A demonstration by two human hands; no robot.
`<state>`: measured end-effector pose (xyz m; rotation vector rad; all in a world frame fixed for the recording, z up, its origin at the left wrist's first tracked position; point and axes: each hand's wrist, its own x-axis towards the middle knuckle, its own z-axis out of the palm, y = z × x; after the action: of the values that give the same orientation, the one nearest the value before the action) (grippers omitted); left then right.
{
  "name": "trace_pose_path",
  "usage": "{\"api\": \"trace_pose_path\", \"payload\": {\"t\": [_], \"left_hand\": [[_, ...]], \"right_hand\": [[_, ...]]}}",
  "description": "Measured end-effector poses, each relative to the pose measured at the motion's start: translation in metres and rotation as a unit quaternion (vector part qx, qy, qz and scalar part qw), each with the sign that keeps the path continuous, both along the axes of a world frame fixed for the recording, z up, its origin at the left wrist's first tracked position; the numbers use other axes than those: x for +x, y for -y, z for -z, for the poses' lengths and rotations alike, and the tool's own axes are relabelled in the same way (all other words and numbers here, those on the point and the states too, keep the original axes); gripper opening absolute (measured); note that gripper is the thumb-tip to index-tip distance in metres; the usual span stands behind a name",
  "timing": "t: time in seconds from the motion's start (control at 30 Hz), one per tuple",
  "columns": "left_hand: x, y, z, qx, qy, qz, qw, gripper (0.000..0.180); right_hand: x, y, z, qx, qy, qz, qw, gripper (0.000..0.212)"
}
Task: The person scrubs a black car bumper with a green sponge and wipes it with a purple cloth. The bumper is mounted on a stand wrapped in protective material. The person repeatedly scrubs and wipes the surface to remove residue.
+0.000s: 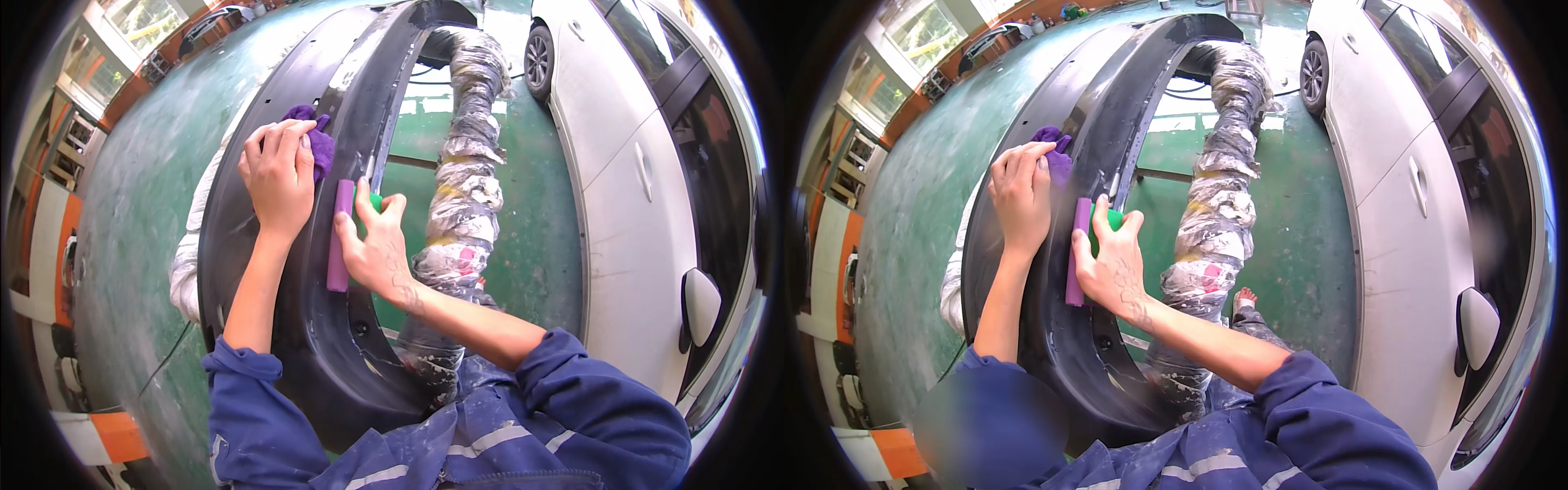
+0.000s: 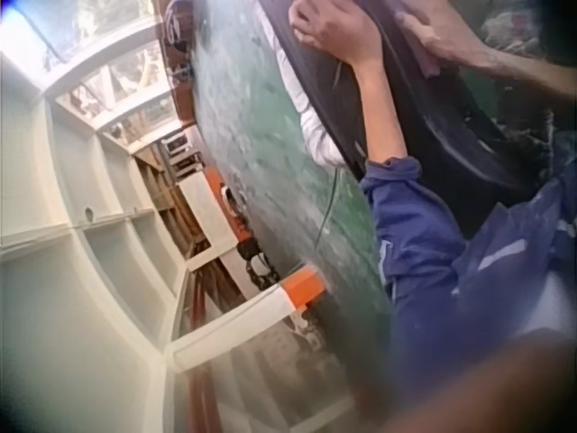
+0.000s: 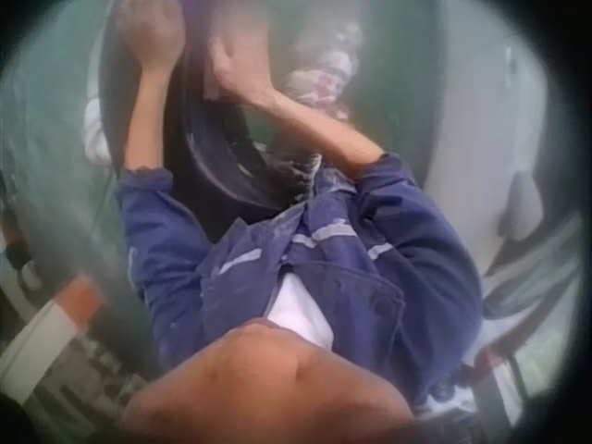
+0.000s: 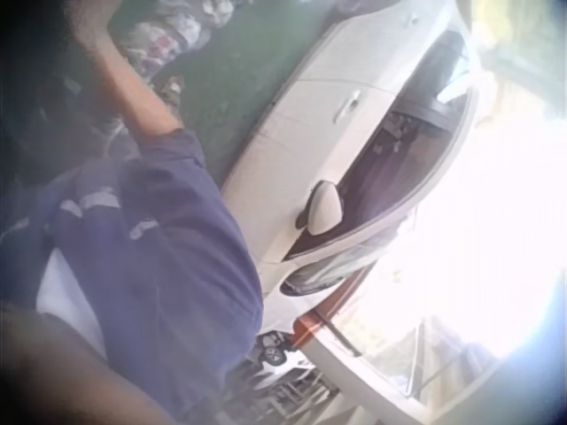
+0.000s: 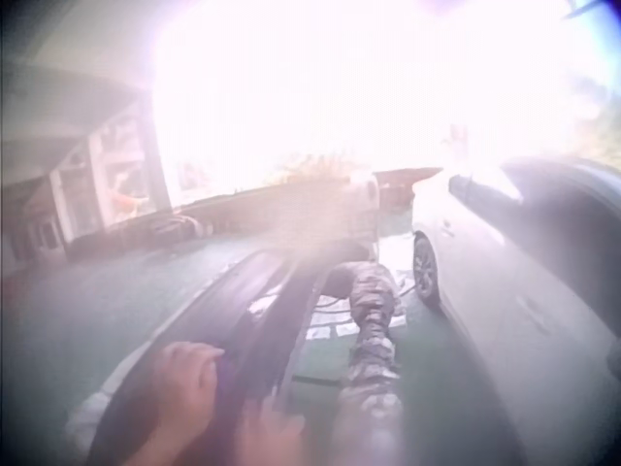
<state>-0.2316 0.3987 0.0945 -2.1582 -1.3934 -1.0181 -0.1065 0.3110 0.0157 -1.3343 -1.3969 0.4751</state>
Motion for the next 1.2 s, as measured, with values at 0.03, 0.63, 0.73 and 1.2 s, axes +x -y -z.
{"api": "trace_pose_path", "payload": {"t": [0.03,0.63,0.73,1.2], "left_hand": [[-0.001,-0.001,-0.001,0.002,0.001,-0.001,1.0,0.024],[-0.002,-0.003,-0.001,0.001,0.001,-0.005,1.0,0.025],[0.001,-0.006,0.0,0.002,0.007,0.007,1.0,0.025],[0.002,-0.001,-0.003,0.004,-0.004,-0.006,1.0,0.023]], "right_hand": [[0.001,-0.005,0.0,-0.002,0.007,0.006,1.0,0.064],[0.014,-0.001,-0.003,0.014,0.047,-0.027,0.998,0.064],[0.027,-0.041,-0.007,0.015,0.044,0.0,0.999,0.063],[0.012,0.001,-0.001,0.04,0.03,-0.021,0.998,0.064]]}}
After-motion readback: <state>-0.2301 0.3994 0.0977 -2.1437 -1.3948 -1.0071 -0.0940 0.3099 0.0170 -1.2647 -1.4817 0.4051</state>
